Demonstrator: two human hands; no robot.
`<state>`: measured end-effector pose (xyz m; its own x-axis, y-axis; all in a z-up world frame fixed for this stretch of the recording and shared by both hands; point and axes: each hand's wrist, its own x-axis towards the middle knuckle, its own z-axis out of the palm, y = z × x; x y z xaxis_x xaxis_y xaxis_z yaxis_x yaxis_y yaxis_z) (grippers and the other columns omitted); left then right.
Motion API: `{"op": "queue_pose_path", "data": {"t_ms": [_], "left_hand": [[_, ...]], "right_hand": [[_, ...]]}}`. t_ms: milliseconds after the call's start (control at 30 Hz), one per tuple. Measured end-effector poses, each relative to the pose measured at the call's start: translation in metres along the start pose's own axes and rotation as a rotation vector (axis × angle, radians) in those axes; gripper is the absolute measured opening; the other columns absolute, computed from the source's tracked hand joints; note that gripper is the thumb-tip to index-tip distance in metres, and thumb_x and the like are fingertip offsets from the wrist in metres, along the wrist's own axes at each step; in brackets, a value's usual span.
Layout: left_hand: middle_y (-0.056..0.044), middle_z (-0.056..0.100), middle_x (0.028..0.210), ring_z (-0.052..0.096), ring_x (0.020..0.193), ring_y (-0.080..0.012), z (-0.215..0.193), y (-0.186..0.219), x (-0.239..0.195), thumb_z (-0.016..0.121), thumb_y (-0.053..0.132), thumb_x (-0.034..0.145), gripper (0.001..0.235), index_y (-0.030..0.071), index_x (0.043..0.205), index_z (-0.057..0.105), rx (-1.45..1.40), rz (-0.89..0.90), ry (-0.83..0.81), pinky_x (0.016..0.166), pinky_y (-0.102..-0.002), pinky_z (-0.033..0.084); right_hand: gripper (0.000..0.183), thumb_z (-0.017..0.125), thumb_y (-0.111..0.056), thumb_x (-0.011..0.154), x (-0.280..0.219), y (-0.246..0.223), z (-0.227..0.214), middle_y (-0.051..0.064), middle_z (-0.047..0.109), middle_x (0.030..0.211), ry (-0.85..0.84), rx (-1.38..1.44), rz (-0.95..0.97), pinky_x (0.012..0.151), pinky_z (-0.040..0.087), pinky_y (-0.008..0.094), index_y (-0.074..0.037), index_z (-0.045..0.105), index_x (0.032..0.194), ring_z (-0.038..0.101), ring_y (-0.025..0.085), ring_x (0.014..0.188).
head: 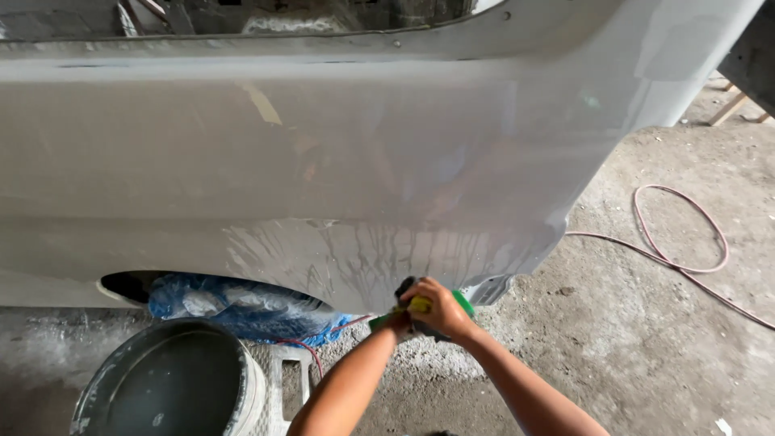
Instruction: The person sands the surface of a car door using a green sanding block and water. They repeatedly dip the block into a bucket of water and wipe the sanded area with a yellow cloth to remove residue.
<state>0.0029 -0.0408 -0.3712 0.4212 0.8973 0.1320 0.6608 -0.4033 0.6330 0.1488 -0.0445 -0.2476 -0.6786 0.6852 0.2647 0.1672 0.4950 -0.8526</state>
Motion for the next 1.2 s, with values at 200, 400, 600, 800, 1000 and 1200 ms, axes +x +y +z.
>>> {"op": "queue_pose_path", "data": {"t_ms": [200, 400, 600, 800, 1000, 1200], "left_hand": [[-0.009, 0.077, 0.105, 0.072, 0.094, -0.0209, 0.020, -0.043, 0.010, 0.075, 0.032, 0.088, 0.038, 0.008, 0.116, 0.070, -0.370, -0.324, 0.211, 0.082, -0.032, 0.057], [-0.005, 0.073, 0.098, 0.069, 0.087, -0.0182, -0.007, 0.062, 0.004, 0.082, 0.024, 0.079, 0.044, 0.007, 0.114, 0.064, -1.152, -0.558, 0.252, 0.075, -0.033, 0.056], [-0.008, 0.076, 0.096, 0.071, 0.085, -0.0185, 0.000, 0.101, 0.027, 0.082, 0.023, 0.079, 0.038, -0.001, 0.107, 0.074, -1.119, -0.495, 0.209, 0.077, -0.031, 0.057], [-0.007, 0.075, 0.099, 0.071, 0.090, -0.0183, 0.017, 0.132, 0.044, 0.088, 0.031, 0.076, 0.046, 0.002, 0.107, 0.071, -0.905, -0.382, 0.221, 0.082, -0.035, 0.058], [-0.004, 0.065, 0.110, 0.065, 0.096, -0.0199, 0.047, 0.108, 0.050, 0.052, 0.062, 0.098, 0.063, 0.009, 0.131, 0.059, -1.657, -0.661, 0.006, 0.076, -0.035, 0.054], [-0.018, 0.068, 0.126, 0.071, 0.109, -0.0309, 0.105, 0.091, 0.041, 0.048, 0.042, 0.111, 0.052, 0.003, 0.144, 0.052, -2.222, -0.158, -0.333, 0.090, -0.044, 0.061]], "right_hand": [[0.027, 0.074, -0.015, 0.081, -0.045, 0.011, -0.024, 0.006, 0.057, 0.130, 0.468, 0.146, 0.527, 0.082, 0.061, 0.035, -0.010, 0.071, 0.107, 0.071, 0.022, 0.101], [0.040, 0.060, -0.040, 0.098, -0.108, 0.094, -0.014, 0.010, 0.057, 0.124, 0.506, 0.366, 0.646, 0.076, 0.060, 0.031, -0.009, 0.080, 0.112, 0.066, 0.019, 0.099], [0.052, 0.075, -0.036, 0.083, -0.115, 0.044, -0.038, 0.006, 0.075, 0.093, 0.305, 0.691, 0.621, 0.072, 0.055, 0.029, -0.003, 0.067, 0.121, 0.068, 0.015, 0.081], [0.049, 0.081, -0.019, 0.076, -0.140, 0.098, -0.053, 0.012, 0.079, 0.095, 0.323, 0.339, 0.649, 0.079, 0.061, 0.034, 0.007, 0.068, 0.116, 0.075, 0.019, 0.083], [0.040, 0.070, -0.018, 0.080, -0.141, 0.066, -0.083, 0.012, 0.073, 0.092, 0.484, 0.831, 0.533, 0.071, 0.059, 0.032, 0.007, 0.067, 0.111, 0.072, 0.019, 0.078], [0.035, 0.066, -0.018, 0.085, -0.126, 0.051, -0.076, 0.009, 0.069, 0.089, 0.460, 0.950, 0.575, 0.067, 0.054, 0.034, 0.003, 0.066, 0.112, 0.067, 0.020, 0.076]]}}
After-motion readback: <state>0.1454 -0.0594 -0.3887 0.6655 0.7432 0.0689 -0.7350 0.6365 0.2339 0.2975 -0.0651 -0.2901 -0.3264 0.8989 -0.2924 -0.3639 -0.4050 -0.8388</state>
